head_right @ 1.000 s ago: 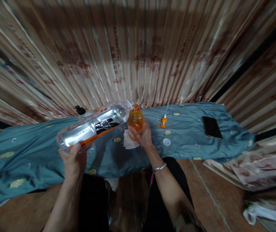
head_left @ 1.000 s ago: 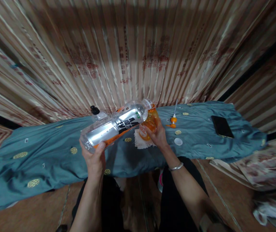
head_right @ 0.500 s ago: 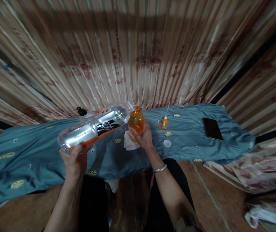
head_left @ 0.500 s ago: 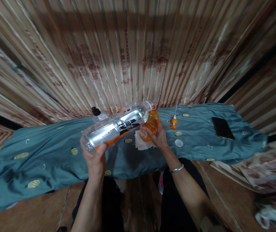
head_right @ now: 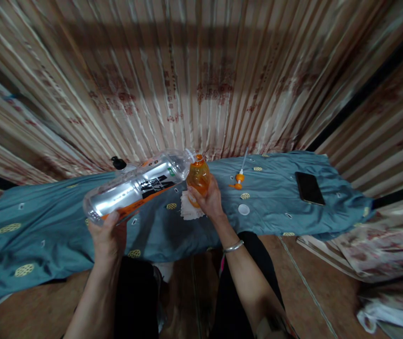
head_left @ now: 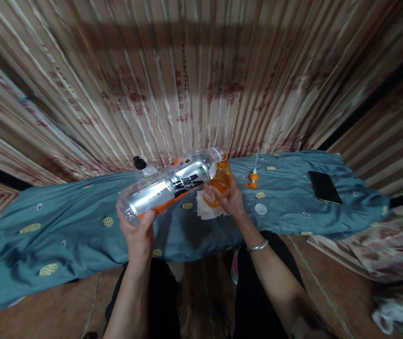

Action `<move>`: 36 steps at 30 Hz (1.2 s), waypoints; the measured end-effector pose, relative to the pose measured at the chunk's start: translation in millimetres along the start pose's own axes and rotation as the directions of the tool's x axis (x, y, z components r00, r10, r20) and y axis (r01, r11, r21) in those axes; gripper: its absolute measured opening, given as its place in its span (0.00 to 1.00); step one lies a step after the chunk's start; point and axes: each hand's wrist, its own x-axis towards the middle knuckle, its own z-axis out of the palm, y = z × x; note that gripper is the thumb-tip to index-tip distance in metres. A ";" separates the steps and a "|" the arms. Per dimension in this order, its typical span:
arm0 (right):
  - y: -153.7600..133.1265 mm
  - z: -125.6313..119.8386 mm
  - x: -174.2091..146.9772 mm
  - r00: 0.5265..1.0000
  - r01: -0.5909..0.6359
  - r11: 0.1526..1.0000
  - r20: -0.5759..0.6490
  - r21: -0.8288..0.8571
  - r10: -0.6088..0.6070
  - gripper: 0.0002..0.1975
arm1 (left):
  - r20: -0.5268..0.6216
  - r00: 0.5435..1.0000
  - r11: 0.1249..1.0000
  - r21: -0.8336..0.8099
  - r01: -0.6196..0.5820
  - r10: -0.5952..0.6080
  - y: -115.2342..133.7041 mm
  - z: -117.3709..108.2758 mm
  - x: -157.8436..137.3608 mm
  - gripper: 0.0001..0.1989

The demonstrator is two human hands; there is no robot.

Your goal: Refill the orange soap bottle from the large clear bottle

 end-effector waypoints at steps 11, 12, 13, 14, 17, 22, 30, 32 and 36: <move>0.6 1.7 -0.4 1.000 0.013 1.000 -0.020 -0.005 -0.013 0.38 | 0.002 1.000 1.000 0.024 -0.003 0.003 -2.4 -2.2 1.1 0.46; 1.1 1.7 -0.5 1.000 0.011 1.000 -0.021 -0.010 -0.012 0.39 | 0.004 1.000 1.000 0.027 -0.005 0.005 -2.4 -1.7 0.9 0.46; 1.7 1.7 -0.6 1.000 0.008 1.000 -0.021 -0.017 -0.009 0.39 | 0.005 1.000 1.000 0.028 -0.006 0.006 -2.4 -1.2 0.7 0.46; 2.3 1.6 -0.8 1.000 0.006 1.000 -0.022 -0.023 -0.006 0.40 | 0.008 1.000 1.000 0.027 -0.006 0.005 -2.3 -0.9 0.5 0.46; 4.3 1.4 -1.2 1.000 0.007 0.999 -0.018 -0.042 -0.007 0.41 | 0.011 1.000 1.000 0.024 -0.004 0.004 -2.8 -1.1 0.3 0.47; 5.4 1.7 -0.9 1.000 0.023 0.999 -0.018 -0.045 -0.024 0.42 | 0.016 1.000 0.999 0.041 -0.007 0.006 -4.8 -3.6 1.4 0.49; 4.7 0.8 0.2 1.000 0.008 0.999 -0.011 -0.045 -0.009 0.40 | 0.046 0.999 0.999 0.046 -0.004 0.002 -7.2 -8.3 4.2 0.51; 4.2 0.7 0.2 1.000 0.008 0.999 -0.016 -0.041 -0.008 0.40 | 0.052 0.999 0.999 0.054 0.011 -0.014 -8.6 -9.9 4.7 0.51; 0.7 1.0 0.0 1.000 -0.004 1.000 -0.016 -0.023 0.004 0.41 | 0.029 0.999 0.998 0.050 0.025 -0.027 -8.3 -8.9 3.6 0.50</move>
